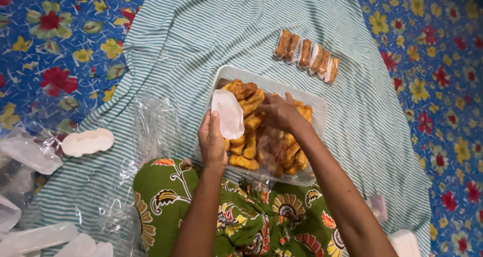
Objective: Wrapping individual pieces of fried food in small paper slips
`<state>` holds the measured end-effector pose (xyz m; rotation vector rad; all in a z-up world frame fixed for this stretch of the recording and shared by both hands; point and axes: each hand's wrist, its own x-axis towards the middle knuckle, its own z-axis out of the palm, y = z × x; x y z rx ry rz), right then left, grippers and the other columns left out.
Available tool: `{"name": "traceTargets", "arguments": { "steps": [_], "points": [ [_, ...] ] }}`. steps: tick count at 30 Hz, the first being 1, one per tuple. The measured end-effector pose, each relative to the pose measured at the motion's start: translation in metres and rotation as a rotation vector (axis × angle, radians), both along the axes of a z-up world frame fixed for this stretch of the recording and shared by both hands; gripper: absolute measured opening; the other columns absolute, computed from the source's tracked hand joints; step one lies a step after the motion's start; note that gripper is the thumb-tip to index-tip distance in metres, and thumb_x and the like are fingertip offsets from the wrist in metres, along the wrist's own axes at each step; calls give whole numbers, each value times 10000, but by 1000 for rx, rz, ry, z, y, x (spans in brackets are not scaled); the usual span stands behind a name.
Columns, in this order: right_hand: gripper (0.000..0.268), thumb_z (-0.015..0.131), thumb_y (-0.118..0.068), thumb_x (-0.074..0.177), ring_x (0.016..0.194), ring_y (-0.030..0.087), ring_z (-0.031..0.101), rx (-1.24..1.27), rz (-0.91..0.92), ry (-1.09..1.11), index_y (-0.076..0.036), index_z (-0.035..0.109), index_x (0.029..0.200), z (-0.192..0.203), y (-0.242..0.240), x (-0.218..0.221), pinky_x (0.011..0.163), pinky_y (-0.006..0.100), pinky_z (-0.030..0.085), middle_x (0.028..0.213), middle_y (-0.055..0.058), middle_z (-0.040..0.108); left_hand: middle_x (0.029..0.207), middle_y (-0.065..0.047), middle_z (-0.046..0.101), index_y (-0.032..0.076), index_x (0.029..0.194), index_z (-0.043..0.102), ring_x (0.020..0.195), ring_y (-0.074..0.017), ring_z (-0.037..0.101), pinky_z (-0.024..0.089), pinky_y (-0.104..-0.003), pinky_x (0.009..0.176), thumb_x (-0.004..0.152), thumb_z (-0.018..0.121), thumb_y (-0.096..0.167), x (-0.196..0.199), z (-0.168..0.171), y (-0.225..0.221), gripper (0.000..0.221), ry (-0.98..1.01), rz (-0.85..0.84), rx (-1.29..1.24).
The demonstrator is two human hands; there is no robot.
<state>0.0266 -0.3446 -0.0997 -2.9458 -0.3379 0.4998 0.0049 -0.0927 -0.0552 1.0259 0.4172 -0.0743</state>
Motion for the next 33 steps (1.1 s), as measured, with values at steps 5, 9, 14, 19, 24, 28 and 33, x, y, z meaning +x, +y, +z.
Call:
{"name": "traceTargets", "arguments": {
  "steps": [5, 9, 14, 19, 24, 28, 33],
  "points": [
    [423, 792, -438, 777, 1319, 284, 541, 146, -79, 82, -331, 635, 1154, -2, -6, 1, 1114, 711, 269, 1295, 15, 600, 1171, -100, 719, 57, 1276, 673, 1095, -127, 625, 517, -375, 1035, 1050, 557, 232, -4, 2, -2, 309, -9, -53, 19],
    [362, 780, -378, 815, 1200, 420, 613, 280, -115, 26, -287, 669, 1148, 6, 1, -4, 1019, 665, 425, 1323, 119, 643, 1140, -88, 731, 71, 1264, 686, 1075, -107, 623, 524, -353, 1020, 1049, 566, 242, -7, 8, -1, 300, 10, -59, 17],
    [421, 885, -327, 761, 944, 192, 728, 655, -466, -57, -232, 724, 1138, 88, 27, -18, 891, 393, 547, 931, -3, 748, 1249, -150, 716, 95, 1308, 686, 1222, -201, 634, 485, -386, 1066, 1027, 576, 320, -9, 12, -3, 377, 33, -102, 198],
    [198, 841, -184, 868, 692, 67, 486, 1016, -548, -59, -127, 661, 926, 149, 82, -54, 668, 228, 407, 726, -92, 458, 1277, -216, 686, 48, 1342, 660, 1239, -276, 619, 464, -436, 1082, 1043, 548, 338, -6, -19, -8, 432, 5, -174, 275],
    [218, 817, -150, 894, 651, 52, 427, 1212, -607, 19, -119, 607, 845, 132, 101, -72, 613, 223, 358, 715, -99, 411, 1322, -206, 670, 98, 1378, 649, 1304, -297, 579, 449, -454, 1099, 1031, 519, 322, -16, 4, -10, 433, -22, -282, 302],
    [226, 828, -178, 890, 629, 31, 453, 1252, -632, 20, -114, 612, 867, 135, 119, -74, 575, 187, 349, 689, -106, 446, 1231, -164, 723, 98, 1270, 725, 1217, -250, 635, 473, -444, 1053, 1011, 555, 332, -16, -30, -13, 388, 15, -302, 276],
    [224, 841, -201, 880, 620, 13, 463, 1207, -641, -26, -120, 632, 875, 136, 128, -82, 557, 169, 340, 691, -117, 450, 1228, -190, 718, 16, 1256, 713, 1167, -218, 619, 487, -457, 1042, 996, 540, 250, -26, -1, -11, 390, 19, -328, 87]
  ]
}}
